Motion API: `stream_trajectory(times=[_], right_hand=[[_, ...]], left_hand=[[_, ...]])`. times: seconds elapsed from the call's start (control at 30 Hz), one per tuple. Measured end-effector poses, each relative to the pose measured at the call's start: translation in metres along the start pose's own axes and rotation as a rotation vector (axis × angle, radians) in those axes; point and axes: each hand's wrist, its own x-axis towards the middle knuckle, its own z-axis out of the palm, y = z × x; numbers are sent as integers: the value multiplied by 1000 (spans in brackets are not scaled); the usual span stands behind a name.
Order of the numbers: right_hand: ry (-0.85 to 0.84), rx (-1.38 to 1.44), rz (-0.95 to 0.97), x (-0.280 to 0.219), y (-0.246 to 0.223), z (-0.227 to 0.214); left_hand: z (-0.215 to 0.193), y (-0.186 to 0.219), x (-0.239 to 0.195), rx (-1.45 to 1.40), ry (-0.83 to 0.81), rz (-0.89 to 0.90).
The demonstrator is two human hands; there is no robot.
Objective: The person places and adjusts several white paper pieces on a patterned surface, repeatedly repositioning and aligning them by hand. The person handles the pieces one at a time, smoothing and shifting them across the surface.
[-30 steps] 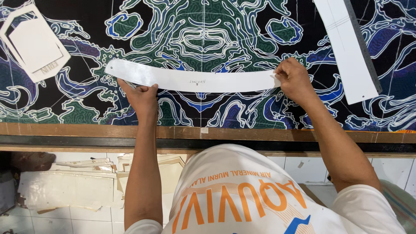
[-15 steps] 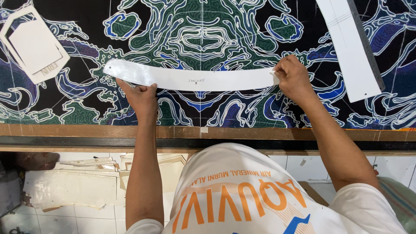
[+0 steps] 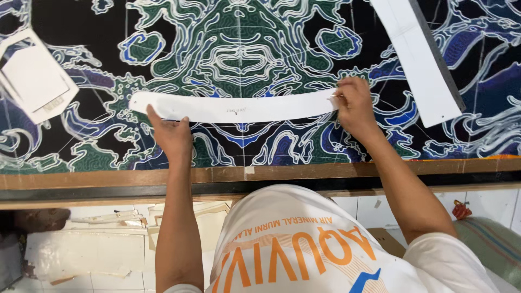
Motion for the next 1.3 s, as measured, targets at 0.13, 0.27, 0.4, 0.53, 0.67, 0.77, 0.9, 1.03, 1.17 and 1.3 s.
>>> stream_trajectory(times=[0.13,0.27,0.4,0.53,0.67,0.77,0.9,1.03,1.17,1.3], right_hand=[[86,146,146,-17,6,-11],[212,337,233,-45,13,-26],[249,544,511,-65,20,-27],[324,740,639,-81,9,-33],[362,736,645,-89,-21,-23],[376,696,669,-99,-45,-11],[435,704,666,-108,-70,8],[448,752,658,-113,-84,28],[469,686,685,-115,-108,49],[472,652,652,-120,-136,68]], left_hand=[[2,-2,-6,47,41,100],[4,-17,-15,195,136,244],[-18,-40,-10,268,199,561],[-53,-54,22,224,167,499],[-93,-64,55,179,173,572],[-114,-64,70,144,141,528],[-124,-60,81,135,119,566],[-126,-54,81,99,10,673],[-114,-45,81,127,-90,840],[-95,-38,73,170,-231,965]])
